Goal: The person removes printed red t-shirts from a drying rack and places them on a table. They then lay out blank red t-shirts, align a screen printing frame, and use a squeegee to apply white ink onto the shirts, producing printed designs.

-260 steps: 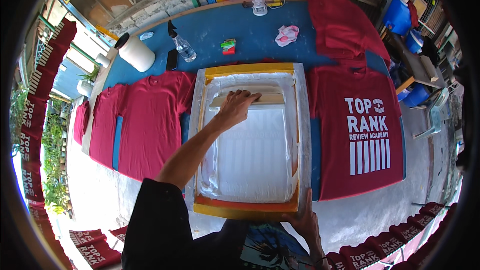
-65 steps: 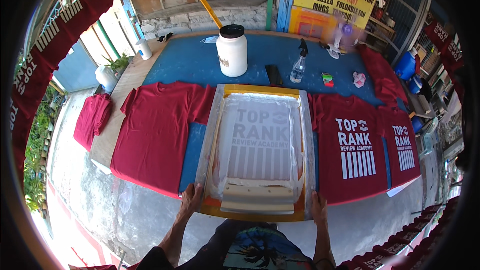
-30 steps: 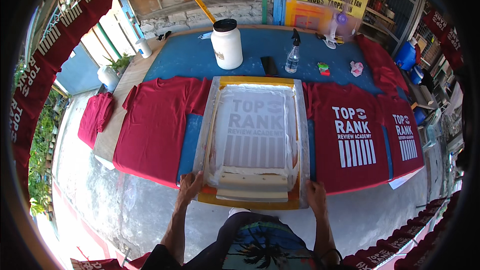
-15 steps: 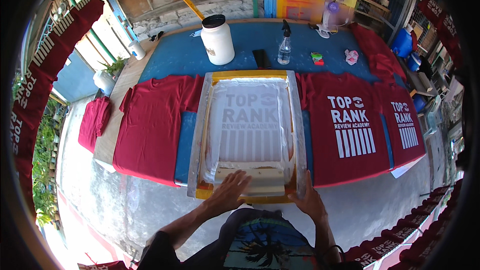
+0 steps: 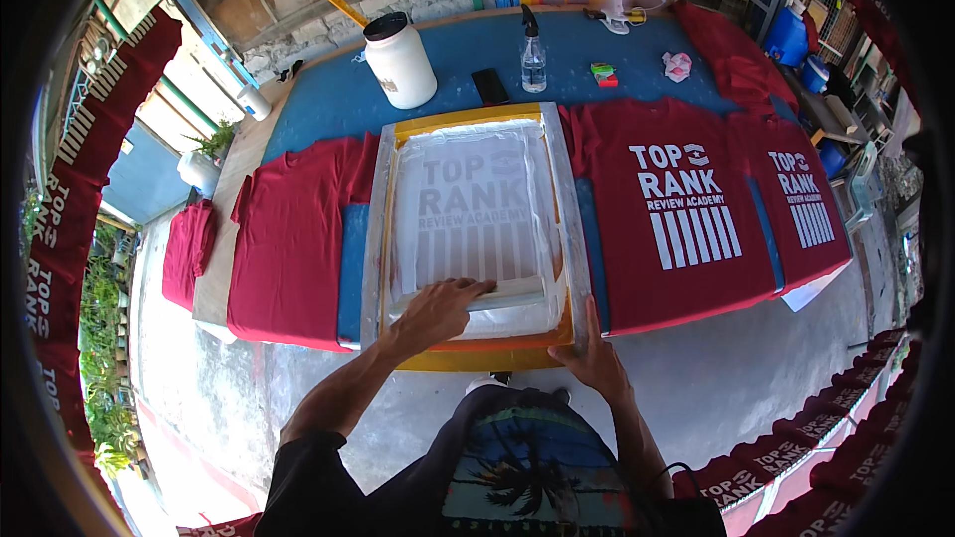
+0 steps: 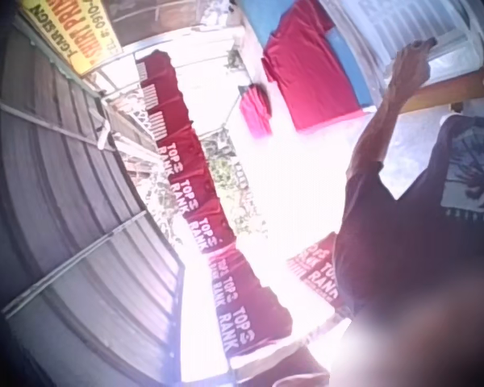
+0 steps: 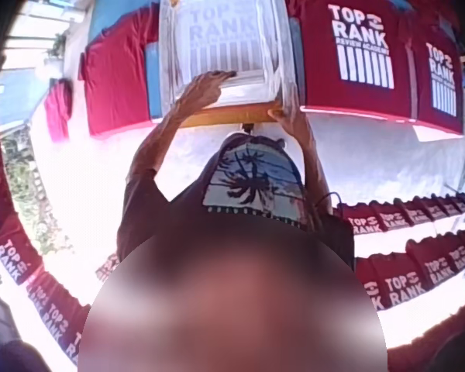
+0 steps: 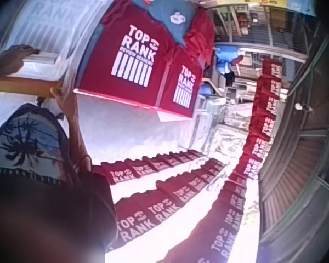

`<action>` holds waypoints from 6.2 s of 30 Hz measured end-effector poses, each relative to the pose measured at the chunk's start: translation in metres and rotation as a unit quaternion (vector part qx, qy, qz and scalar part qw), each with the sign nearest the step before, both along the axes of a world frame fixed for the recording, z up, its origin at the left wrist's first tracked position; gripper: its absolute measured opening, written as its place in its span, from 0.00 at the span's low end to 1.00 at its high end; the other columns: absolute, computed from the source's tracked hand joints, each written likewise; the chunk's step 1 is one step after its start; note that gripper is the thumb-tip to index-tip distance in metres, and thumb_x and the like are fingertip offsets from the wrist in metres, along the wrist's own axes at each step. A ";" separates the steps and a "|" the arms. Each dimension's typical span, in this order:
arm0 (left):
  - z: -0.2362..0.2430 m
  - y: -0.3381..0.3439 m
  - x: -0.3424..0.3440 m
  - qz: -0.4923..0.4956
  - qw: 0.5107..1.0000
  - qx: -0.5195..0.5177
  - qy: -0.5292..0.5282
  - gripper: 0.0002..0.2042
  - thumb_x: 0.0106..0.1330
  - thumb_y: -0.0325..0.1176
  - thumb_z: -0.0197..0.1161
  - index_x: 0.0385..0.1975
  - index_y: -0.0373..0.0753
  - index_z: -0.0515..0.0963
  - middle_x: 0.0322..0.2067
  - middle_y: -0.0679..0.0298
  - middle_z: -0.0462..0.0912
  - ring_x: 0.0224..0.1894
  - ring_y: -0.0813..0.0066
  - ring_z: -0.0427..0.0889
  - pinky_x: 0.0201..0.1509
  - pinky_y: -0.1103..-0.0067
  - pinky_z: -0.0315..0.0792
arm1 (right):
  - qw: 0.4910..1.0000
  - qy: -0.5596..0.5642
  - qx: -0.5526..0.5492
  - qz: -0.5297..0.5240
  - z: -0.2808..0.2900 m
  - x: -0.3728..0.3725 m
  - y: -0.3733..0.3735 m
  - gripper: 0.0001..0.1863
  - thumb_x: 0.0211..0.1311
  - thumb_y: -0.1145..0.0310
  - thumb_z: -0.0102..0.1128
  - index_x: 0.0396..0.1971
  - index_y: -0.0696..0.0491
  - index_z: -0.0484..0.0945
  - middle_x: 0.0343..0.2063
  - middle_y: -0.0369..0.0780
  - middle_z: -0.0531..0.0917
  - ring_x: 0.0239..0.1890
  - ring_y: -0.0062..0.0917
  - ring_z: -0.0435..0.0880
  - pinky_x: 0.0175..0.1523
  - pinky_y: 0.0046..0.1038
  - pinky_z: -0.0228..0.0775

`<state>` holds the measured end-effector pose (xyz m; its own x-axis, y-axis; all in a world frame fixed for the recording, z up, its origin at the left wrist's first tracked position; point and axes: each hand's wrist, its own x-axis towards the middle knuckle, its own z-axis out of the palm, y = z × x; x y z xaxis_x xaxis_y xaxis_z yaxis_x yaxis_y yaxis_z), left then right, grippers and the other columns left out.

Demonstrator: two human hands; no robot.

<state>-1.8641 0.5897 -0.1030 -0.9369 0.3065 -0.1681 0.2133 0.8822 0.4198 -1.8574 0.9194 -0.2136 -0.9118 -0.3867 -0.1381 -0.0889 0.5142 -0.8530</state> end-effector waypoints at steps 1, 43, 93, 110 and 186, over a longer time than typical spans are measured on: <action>0.005 0.001 -0.001 0.003 1.000 0.009 0.000 0.32 0.59 0.19 0.56 0.69 0.38 0.77 0.60 0.48 0.84 0.62 0.49 0.83 0.68 0.58 0.76 | 1.000 0.008 0.001 0.004 -0.001 -0.001 0.000 0.67 0.62 0.47 0.77 0.84 0.52 0.34 0.54 0.66 0.84 0.52 0.62 0.88 0.61 0.52 0.80; -0.031 -0.069 -0.269 0.083 0.987 -0.037 0.136 0.32 0.61 0.13 0.61 0.67 0.43 0.79 0.52 0.49 0.87 0.53 0.52 0.87 0.62 0.60 0.78 | 0.974 -0.188 0.124 -0.027 0.046 -0.015 -0.014 0.68 0.57 0.41 0.76 0.84 0.53 0.37 0.55 0.66 0.84 0.54 0.64 0.85 0.59 0.53 0.79; 0.016 -0.054 -0.117 0.039 0.999 0.011 0.019 0.32 0.62 0.20 0.59 0.69 0.47 0.78 0.57 0.51 0.88 0.54 0.52 0.89 0.65 0.61 0.80 | 0.996 -0.072 0.040 -0.027 0.027 -0.002 -0.008 0.65 0.61 0.49 0.77 0.84 0.51 0.37 0.44 0.63 0.88 0.47 0.62 0.89 0.52 0.54 0.84; -0.043 -0.109 -0.313 -0.003 0.990 -0.079 0.113 0.34 0.61 0.15 0.63 0.69 0.51 0.79 0.59 0.54 0.87 0.59 0.55 0.86 0.67 0.58 0.77 | 0.994 -0.068 0.081 -0.035 0.028 -0.005 -0.012 0.67 0.59 0.45 0.79 0.83 0.54 0.38 0.43 0.64 0.88 0.46 0.63 0.89 0.50 0.53 0.84; 0.005 -0.158 0.113 0.506 0.818 0.264 -0.067 0.26 0.83 0.54 0.51 0.48 0.31 0.78 0.40 0.42 0.84 0.45 0.53 0.85 0.51 0.59 0.75 | 0.967 -0.045 0.065 -0.242 0.120 -0.045 -0.017 0.35 0.80 0.42 0.55 0.60 0.63 0.80 0.54 0.49 0.82 0.57 0.35 0.78 0.65 0.37 0.67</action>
